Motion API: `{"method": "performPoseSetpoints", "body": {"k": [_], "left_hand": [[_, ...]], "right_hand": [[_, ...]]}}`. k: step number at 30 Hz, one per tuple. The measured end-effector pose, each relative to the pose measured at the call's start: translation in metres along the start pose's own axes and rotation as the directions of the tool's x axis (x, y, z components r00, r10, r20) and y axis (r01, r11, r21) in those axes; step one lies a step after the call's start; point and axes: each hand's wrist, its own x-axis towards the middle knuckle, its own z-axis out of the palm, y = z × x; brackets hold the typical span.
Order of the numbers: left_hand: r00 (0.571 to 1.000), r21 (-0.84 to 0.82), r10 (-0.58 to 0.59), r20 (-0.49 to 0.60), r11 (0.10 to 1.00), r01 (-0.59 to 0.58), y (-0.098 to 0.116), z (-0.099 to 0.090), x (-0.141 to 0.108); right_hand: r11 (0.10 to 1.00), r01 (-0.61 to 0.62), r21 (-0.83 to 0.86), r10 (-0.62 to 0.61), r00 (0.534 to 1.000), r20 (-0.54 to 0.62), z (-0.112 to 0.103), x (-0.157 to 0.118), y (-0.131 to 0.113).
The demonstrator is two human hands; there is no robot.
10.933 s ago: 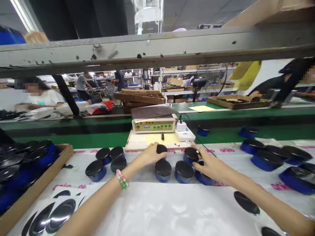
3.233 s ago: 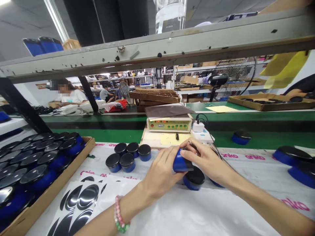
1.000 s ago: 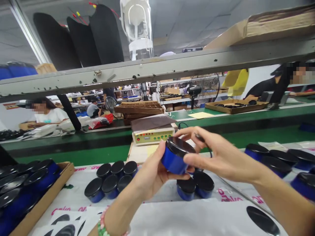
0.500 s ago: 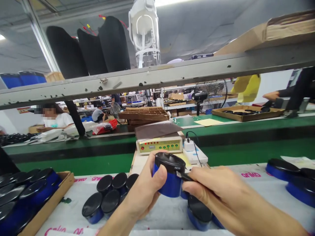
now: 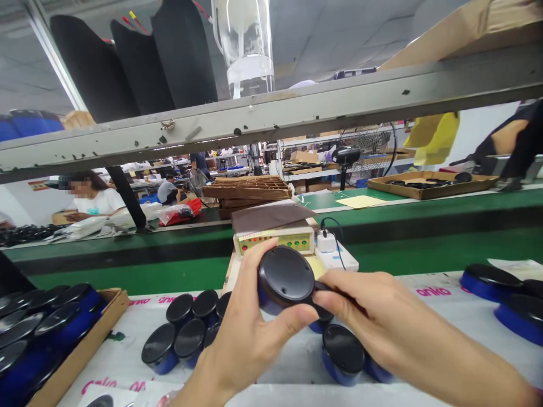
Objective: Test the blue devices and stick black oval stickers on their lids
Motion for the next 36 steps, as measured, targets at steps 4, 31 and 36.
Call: {"method": "performPoseSetpoints", "body": {"k": [4, 31, 36], "left_hand": [[0.885, 0.546, 0.461, -0.063, 0.758, -0.356, 0.005, -0.001, 0.002], [0.993, 0.395, 0.073, 0.097, 0.912, -0.106, -0.01, -0.017, 0.009], [0.879, 0.321, -0.367, 0.306, 0.909, 0.268, -0.058, 0.0, 0.008]], "right_hand": [[0.976, 0.01, 0.219, -0.024, 0.998, 0.065, 0.007, 0.012, 0.012], [0.905, 0.207, -0.372, -0.231, 0.973, -0.021, 0.011, 0.009, 0.019], [0.845, -0.129, -0.519, -0.241, 0.775, -0.584, -0.04, -0.008, 0.031]]}}
